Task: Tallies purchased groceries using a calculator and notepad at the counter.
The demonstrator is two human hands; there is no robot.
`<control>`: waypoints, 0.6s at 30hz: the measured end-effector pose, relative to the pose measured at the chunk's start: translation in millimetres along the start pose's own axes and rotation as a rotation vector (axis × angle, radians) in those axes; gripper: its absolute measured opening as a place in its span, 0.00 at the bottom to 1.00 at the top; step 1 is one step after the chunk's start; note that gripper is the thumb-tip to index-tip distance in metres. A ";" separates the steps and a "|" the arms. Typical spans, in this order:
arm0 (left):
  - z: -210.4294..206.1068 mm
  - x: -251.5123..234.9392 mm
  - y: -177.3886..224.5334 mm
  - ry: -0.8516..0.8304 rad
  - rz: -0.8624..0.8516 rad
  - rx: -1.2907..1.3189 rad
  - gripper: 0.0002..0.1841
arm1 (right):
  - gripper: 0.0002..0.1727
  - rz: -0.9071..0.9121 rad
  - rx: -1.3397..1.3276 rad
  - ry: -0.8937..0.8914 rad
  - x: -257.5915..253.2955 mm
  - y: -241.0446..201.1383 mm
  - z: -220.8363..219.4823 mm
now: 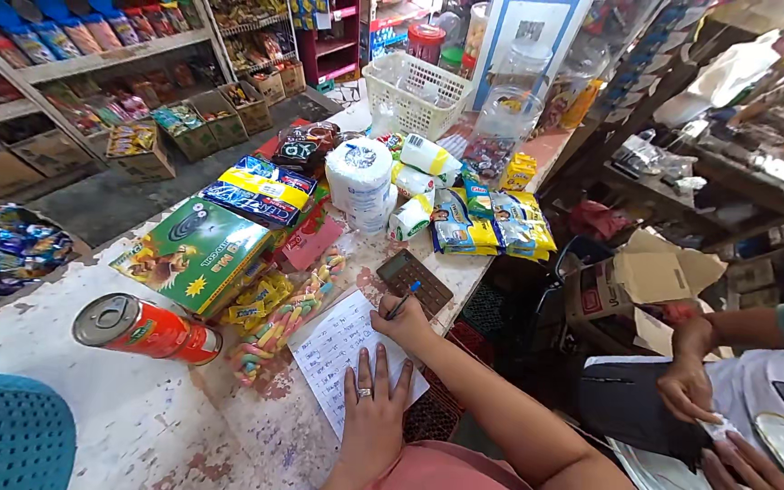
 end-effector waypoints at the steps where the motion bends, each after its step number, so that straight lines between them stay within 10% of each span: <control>1: 0.2 0.0 0.1 -0.004 -0.001 0.002 0.37 | 0.18 -0.006 -0.001 0.008 -0.5 0.8 -0.4; 7: 2.2 1.6 2.2 -0.049 0.012 0.022 0.36 | 0.12 0.098 -0.238 -0.024 13.6 -7.8 4.4; 12: 0.3 1.9 3.3 -0.073 0.007 -0.007 0.35 | 0.17 -0.001 0.207 0.266 28.6 -5.9 55.2; 15: 2.7 0.2 2.3 -0.060 0.002 0.002 0.36 | 0.41 -0.243 0.461 0.132 27.0 14.3 74.7; 18: 4.6 -2.5 1.8 -0.095 0.005 -0.002 0.36 | 0.42 -0.256 0.556 0.087 33.1 19.1 68.0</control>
Point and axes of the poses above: each hand's wrist, its own x-axis away from the middle knuckle, its own z-axis out of the back of the hand, y = z × x, the point moved 5 cm from there along -x, towards the middle knuckle, and after that the axes turned 7 degrees about -z, right-handed, at the moved point
